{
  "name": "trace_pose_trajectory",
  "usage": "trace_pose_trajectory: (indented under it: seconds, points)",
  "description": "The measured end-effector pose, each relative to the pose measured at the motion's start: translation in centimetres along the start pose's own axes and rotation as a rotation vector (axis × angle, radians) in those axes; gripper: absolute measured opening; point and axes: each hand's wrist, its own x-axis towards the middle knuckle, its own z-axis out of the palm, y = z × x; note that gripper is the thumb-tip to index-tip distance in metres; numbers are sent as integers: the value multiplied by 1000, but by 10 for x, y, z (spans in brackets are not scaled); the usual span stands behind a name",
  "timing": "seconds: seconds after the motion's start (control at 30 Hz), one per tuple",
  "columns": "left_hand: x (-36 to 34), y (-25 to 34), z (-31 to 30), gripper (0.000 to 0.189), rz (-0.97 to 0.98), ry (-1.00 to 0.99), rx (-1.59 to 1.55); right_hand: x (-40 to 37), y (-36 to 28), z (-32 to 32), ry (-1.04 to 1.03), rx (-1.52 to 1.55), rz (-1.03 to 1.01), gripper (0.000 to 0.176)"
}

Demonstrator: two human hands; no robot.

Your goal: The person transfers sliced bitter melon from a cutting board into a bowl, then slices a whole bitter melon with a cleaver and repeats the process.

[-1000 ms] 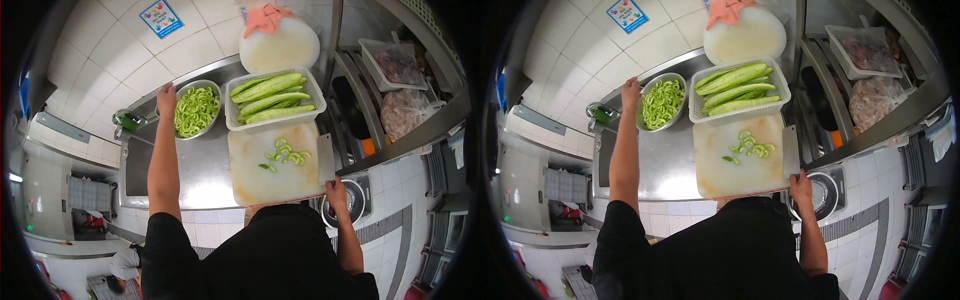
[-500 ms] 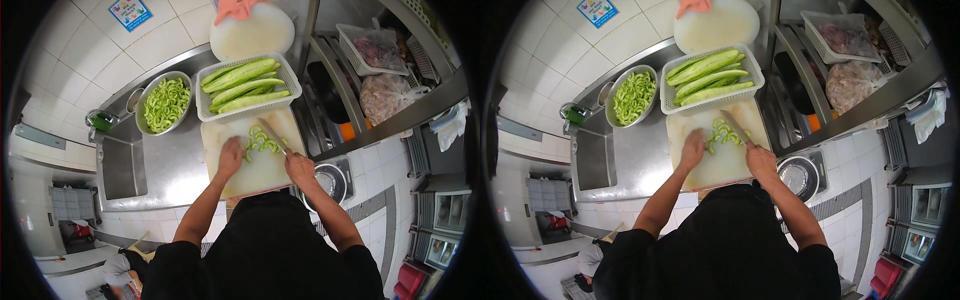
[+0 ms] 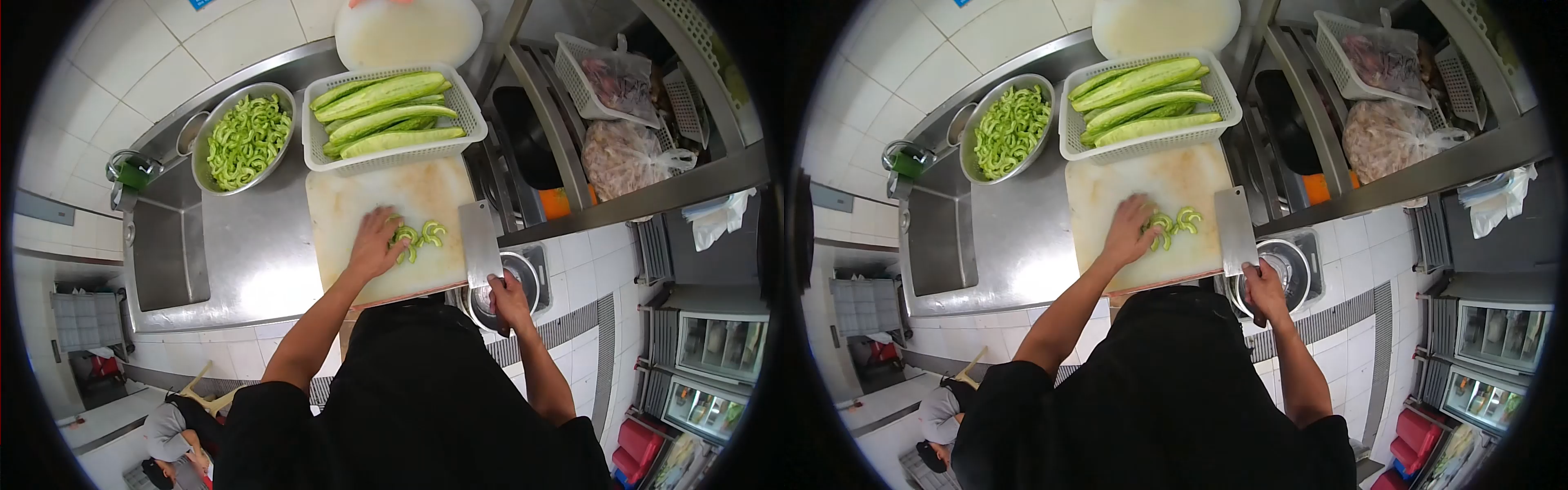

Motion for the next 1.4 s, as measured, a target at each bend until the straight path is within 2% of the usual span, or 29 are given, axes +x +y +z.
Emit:
trace_pose_trajectory:
  seconds: [0.07,0.17,0.37,0.53,0.6,0.73,0.8,0.9,0.97,1.0,1.07,1.13,1.23,1.3,1.33,1.4]
  points:
    - [-15,1,3,65,-227,339,117,1,5,10,-32,-23,-6,26]
    - [-19,13,13,75,-313,355,202,2,-3,41,-96,-61,-17,25]
    - [4,41,30,85,-404,416,130,8,-14,98,-233,-23,32,27]
    - [3,41,25,70,-397,537,45,13,-30,133,-312,-27,51,28]
    - [1,41,24,57,-382,611,-180,11,-34,146,-340,-10,47,27]
    - [-6,38,14,49,-349,708,-160,2,-54,155,-409,-19,37,24]
    - [-11,35,-6,46,-279,824,-155,-4,-79,164,-441,-30,-1,24]
    - [-10,31,-68,42,-249,970,-124,-14,-130,188,-439,-77,-107,23]
    - [0,16,-117,39,-224,1059,-98,-10,-165,207,-390,-228,-340,25]
    - [8,6,-144,36,-201,1138,-89,-9,-182,214,-387,-242,-335,31]
    - [24,-17,-199,32,-167,1244,-72,-14,-225,225,-396,-254,-378,32]
    - [38,-41,-253,30,-198,1244,-102,-13,-241,230,-400,-268,-415,33]
    - [48,-128,-314,38,-288,1136,-253,-8,-243,230,-382,-276,-399,33]
    - [43,-171,-344,59,-656,792,-84,-13,-220,213,-352,-279,-386,31]
    - [38,-195,-342,59,-649,793,-83,-14,-208,201,-353,-272,-347,30]
    - [30,-234,-326,79,-651,409,380,-12,-171,174,-344,-275,-302,29]
